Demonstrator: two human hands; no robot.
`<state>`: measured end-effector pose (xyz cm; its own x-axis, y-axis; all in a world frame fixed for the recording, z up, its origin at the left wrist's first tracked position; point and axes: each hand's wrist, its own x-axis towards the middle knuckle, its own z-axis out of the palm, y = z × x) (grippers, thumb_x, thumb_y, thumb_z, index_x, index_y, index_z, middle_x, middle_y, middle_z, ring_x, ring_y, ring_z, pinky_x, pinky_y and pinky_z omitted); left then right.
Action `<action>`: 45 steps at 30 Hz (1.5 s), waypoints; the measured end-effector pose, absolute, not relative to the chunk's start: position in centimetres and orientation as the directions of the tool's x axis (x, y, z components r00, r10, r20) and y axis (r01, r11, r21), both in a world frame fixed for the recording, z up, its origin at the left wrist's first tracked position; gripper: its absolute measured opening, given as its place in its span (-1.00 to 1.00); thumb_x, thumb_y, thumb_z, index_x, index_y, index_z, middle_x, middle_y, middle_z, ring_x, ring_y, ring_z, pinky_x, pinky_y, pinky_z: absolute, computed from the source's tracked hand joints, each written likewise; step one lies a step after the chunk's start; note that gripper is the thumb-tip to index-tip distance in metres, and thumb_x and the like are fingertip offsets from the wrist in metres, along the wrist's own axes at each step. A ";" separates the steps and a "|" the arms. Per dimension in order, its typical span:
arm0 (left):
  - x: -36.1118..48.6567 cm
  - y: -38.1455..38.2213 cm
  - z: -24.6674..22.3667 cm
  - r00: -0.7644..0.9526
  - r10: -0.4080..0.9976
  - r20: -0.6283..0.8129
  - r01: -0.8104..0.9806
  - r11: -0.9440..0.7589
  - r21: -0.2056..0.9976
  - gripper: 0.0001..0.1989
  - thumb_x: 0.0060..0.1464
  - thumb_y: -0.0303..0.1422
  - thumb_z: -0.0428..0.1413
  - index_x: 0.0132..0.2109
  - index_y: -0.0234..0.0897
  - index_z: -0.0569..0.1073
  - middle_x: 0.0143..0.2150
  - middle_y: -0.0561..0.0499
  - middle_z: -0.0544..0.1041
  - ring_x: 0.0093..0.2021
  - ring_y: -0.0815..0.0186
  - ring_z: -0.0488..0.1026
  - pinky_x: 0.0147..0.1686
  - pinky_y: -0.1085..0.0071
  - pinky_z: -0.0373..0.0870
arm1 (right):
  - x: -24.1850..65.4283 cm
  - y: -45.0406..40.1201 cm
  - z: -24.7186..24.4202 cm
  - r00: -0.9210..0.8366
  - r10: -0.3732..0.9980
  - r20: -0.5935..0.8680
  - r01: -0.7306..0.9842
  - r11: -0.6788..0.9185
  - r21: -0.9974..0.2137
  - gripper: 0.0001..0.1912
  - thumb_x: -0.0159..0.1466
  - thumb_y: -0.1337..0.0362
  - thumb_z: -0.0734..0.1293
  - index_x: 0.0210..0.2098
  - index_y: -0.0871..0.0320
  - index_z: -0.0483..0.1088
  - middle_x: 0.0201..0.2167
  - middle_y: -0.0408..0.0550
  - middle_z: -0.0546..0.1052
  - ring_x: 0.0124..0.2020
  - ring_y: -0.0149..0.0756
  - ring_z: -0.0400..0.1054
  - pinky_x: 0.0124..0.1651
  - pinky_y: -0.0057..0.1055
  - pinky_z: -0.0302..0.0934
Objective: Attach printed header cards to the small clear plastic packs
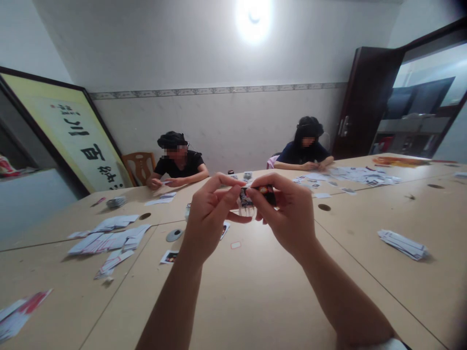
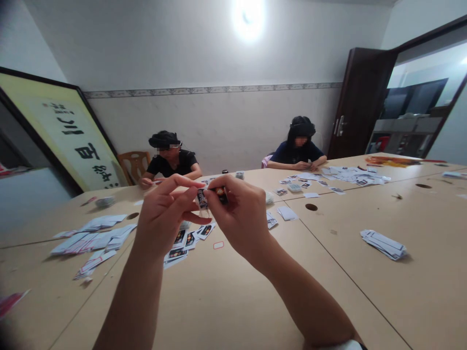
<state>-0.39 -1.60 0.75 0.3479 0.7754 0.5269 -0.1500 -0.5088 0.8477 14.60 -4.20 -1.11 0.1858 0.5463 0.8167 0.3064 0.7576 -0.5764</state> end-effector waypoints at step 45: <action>-0.6 -1.4 0.1 0.316 0.732 0.603 -0.077 -0.614 0.785 -0.76 0.24 -0.20 0.23 -0.14 -0.29 0.46 -0.43 0.07 0.60 -0.39 0.29 0.65 -0.41 0.40 0.71 | 13.9 -3.6 -1.4 0.297 0.631 0.716 0.209 0.689 -0.694 -0.86 0.20 0.23 0.47 -0.41 0.12 0.48 -0.66 -0.24 0.45 -0.68 -0.38 0.40 -0.65 -0.48 0.26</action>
<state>-0.60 -1.36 0.10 0.3163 0.7321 0.6033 -0.0769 -0.6141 0.7855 13.90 -3.64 -1.45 0.2969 0.6314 0.7163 0.2089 0.6890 -0.6940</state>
